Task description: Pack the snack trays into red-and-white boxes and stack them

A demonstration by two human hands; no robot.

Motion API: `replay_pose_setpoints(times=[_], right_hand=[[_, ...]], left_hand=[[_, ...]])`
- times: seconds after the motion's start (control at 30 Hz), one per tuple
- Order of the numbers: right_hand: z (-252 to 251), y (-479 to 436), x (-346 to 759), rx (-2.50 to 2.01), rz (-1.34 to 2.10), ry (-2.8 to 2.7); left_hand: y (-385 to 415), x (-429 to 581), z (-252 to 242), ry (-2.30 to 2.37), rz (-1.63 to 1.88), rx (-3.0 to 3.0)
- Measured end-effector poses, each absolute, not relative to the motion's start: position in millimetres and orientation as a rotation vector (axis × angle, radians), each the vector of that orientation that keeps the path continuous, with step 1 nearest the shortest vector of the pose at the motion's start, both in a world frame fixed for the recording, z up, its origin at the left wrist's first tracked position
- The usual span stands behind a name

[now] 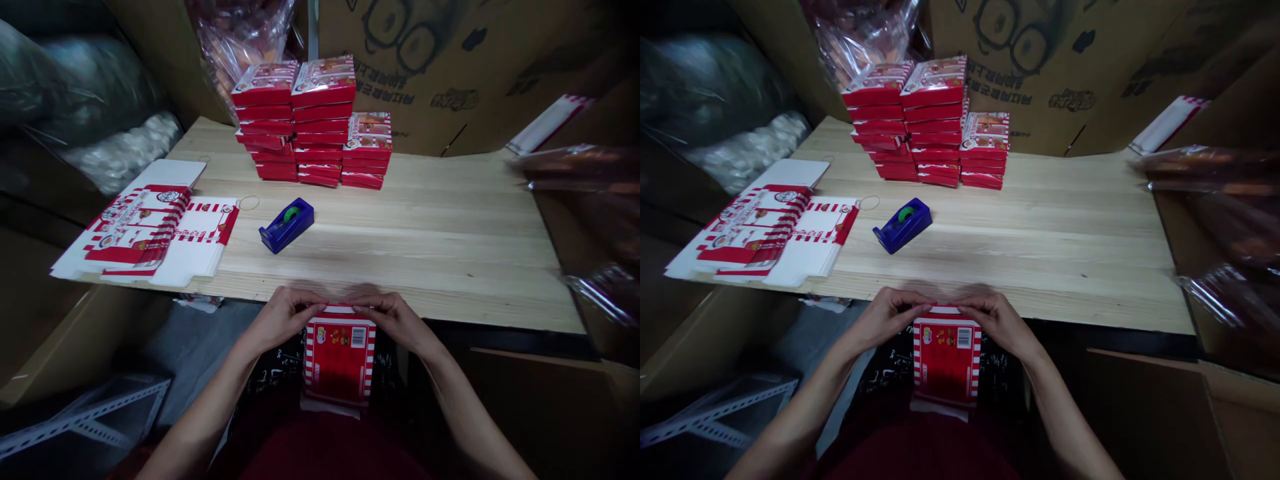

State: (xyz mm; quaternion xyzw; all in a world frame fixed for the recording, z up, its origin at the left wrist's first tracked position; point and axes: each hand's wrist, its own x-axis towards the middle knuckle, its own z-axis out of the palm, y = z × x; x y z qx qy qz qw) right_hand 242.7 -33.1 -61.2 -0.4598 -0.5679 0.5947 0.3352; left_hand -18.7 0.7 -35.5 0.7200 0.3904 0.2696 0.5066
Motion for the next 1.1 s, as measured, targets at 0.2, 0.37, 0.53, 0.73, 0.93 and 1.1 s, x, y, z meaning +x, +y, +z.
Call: replay_pose_setpoints(times=[0.2, 0.37, 0.53, 0.73, 0.93, 1.1], right_hand=[[-63.8, -57.8, 240.0, -1.178, 1.338, -1.593], [-61.1, -74.4, 239.0, -1.168, 1.264, -1.632], [-64.8, -81.1, 232.1, -1.206, 1.236, -1.614], [-72.6, -76.8, 219.3, -1.174, 1.336, -1.383], [-65.0, -73.3, 222.3, -1.241, 1.304, -1.364], [-62.9, -75.5, 223.1, -1.244, 1.317, -1.381]], left_hand=[[-23.9, -24.8, -37.5, 0.936, 0.698, 1.811], [-45.1, -31.6, -31.9, 0.886, 0.638, 1.886], [-60.3, -35.6, -43.3, 0.898, 0.671, 1.815], [-53.8, -38.2, -51.8, 0.927, 0.689, 1.568], [28.3, -54.2, -21.7, 1.103, 0.889, 1.549], [124.1, -76.3, -24.0, 1.593, 1.043, 1.537]])
